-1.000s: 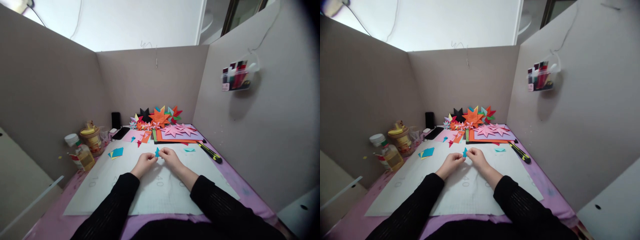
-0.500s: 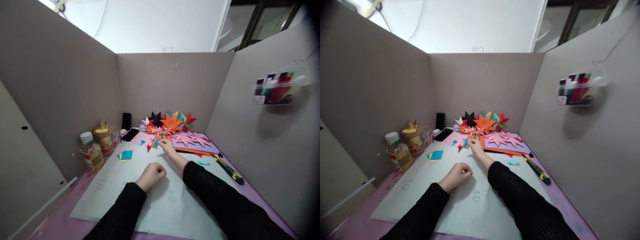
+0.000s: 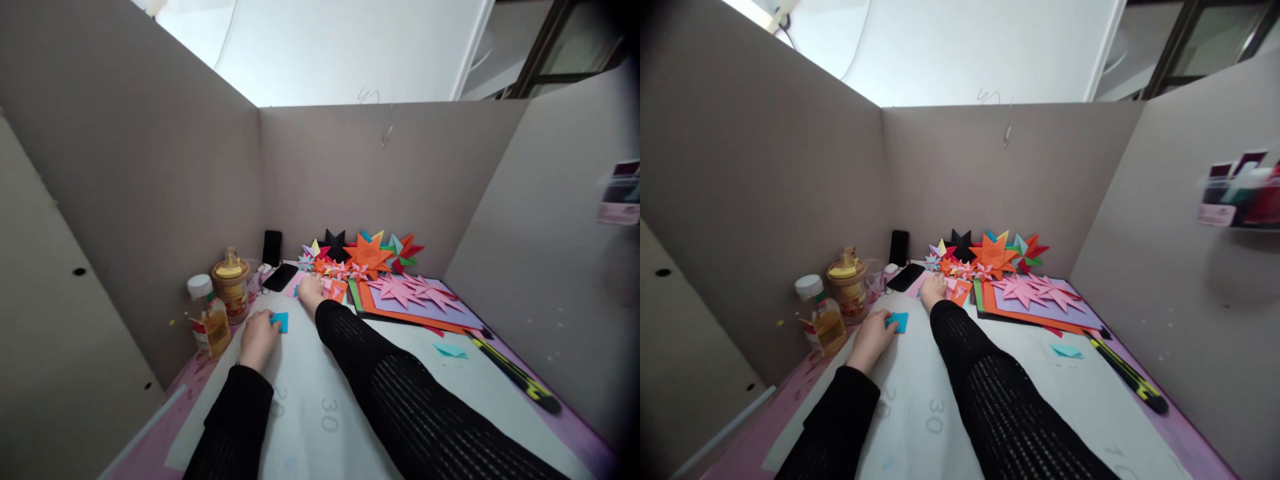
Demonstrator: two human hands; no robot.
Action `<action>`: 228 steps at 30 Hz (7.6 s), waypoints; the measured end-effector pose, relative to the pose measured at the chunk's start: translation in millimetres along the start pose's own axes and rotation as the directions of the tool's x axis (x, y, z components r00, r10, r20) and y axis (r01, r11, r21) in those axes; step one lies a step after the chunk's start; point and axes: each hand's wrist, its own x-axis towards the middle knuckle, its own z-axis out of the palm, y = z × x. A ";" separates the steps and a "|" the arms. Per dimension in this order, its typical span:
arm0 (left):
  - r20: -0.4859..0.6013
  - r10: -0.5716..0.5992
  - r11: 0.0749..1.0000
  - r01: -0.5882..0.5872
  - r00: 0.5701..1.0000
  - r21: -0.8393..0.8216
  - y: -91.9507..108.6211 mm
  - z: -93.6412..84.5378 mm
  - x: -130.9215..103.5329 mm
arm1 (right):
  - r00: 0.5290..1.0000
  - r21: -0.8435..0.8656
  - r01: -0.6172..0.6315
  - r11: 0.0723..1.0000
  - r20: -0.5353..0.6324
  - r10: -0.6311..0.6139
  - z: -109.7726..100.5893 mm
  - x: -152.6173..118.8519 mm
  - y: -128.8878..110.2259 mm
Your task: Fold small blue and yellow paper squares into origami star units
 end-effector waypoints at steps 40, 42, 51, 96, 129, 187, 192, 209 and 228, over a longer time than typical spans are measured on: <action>0.106 0.257 0.546 -0.054 0.960 -0.836 52.9 9.0 -28.1 | 0.971 0.828 0.030 0.560 0.109 -0.213 -60.6 -149.4 65.8; 0.212 0.324 0.505 0.021 0.922 -0.863 78.7 14.8 -40.4 | 0.975 0.796 0.082 0.599 0.060 -0.213 -76.9 -171.1 85.2; 0.318 0.247 0.337 0.227 0.915 -0.914 139.5 16.9 -49.8 | 0.921 0.578 0.389 0.717 -0.255 -0.294 -104.8 -218.3 131.8; 0.250 0.396 0.393 0.083 0.884 -0.916 146.1 37.5 -73.3 | 0.982 0.916 0.112 0.385 -0.162 0.100 -90.7 -208.7 135.2; 0.250 0.350 0.427 0.083 0.903 -0.900 144.6 40.2 -74.4 | 0.993 0.894 0.086 0.439 -0.112 0.034 -89.8 -210.8 136.6; 0.100 0.246 0.532 -0.048 0.964 -0.846 146.6 41.9 -72.4 | 0.996 0.957 -0.007 0.291 -0.019 0.087 -93.8 -205.9 130.3; 0.200 0.345 0.548 -0.024 0.917 -0.836 148.9 44.9 -77.2 | 0.997 0.937 -0.008 0.350 -0.018 0.071 -88.8 -206.8 128.7; 0.091 0.103 0.345 0.050 0.991 -0.937 136.1 33.1 -62.2 | 0.991 0.790 0.070 0.609 0.015 -0.134 -96.2 -205.9 140.4; 0.101 0.366 0.473 -0.092 0.925 -0.876 143.7 37.2 -71.4 | 0.974 0.613 0.224 0.757 -0.119 -0.192 -96.2 -213.4 125.2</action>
